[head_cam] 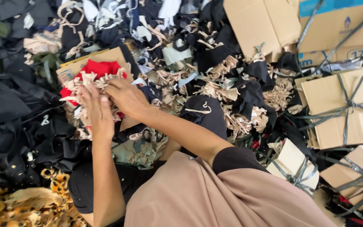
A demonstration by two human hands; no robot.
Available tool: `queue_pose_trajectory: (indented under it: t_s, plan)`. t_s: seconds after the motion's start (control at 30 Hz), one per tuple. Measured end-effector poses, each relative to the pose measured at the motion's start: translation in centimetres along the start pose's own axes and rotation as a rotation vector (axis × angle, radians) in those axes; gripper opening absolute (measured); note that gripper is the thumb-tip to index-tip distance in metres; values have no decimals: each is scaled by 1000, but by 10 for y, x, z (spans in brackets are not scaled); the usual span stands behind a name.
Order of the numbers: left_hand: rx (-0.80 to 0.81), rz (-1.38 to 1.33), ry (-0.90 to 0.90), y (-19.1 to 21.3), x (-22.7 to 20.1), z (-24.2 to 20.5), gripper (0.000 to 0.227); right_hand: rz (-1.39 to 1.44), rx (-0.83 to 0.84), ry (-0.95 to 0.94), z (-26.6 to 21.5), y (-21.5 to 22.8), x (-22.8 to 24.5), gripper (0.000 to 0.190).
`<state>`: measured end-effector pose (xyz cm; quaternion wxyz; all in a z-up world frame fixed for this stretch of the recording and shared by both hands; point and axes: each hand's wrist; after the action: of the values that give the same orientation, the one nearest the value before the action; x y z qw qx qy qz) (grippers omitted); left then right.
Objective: The person sits on the floor and packs various fabric scraps and cardboard pieces into a small cardboard box. They layer black, red, and beige fabric pieces, then cover the contents with a cardboard lid and secure the package with a plastic strap.
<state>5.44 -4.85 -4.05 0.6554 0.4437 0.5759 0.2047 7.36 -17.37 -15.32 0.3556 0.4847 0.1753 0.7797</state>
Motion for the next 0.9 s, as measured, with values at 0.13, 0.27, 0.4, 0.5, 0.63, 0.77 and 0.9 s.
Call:
queue_pose_trajectory:
  t_s: [0.13,0.27,0.4,0.5,0.63,0.77,0.9]
  plan:
    - [25,38,91,-1,0,-11,65,168,-3,14,9,38,23,15]
    - [-13,114,139,-4,-2,-18,65,364,5,-50,6,97,35,43]
    - [-20,81,119,-14,-45,-19,66,450,-116,-84,-39,162,-5,35]
    - [-106,222,-46,-50,-79,-12,60,313,-194,-170,-85,219,-68,31]
    - [105,33,-257,-88,-151,-23,62,-176,-258,-390,-144,309,-137,32]
    - [230,-5,-399,-149,-185,-27,63,-623,-103,-619,-191,348,-171,33]
    - [434,-34,-397,-168,-204,-42,66,-489,-139,-644,-211,316,-140,30]
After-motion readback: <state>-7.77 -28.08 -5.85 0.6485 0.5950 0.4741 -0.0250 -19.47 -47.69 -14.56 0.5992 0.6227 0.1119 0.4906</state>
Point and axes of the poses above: each hand's wrist, its own z-axis towards the middle knuckle, its own y-axis out of the back of the hand, x = y × z, and after that the axes turned 11 degrees about z, right-handed
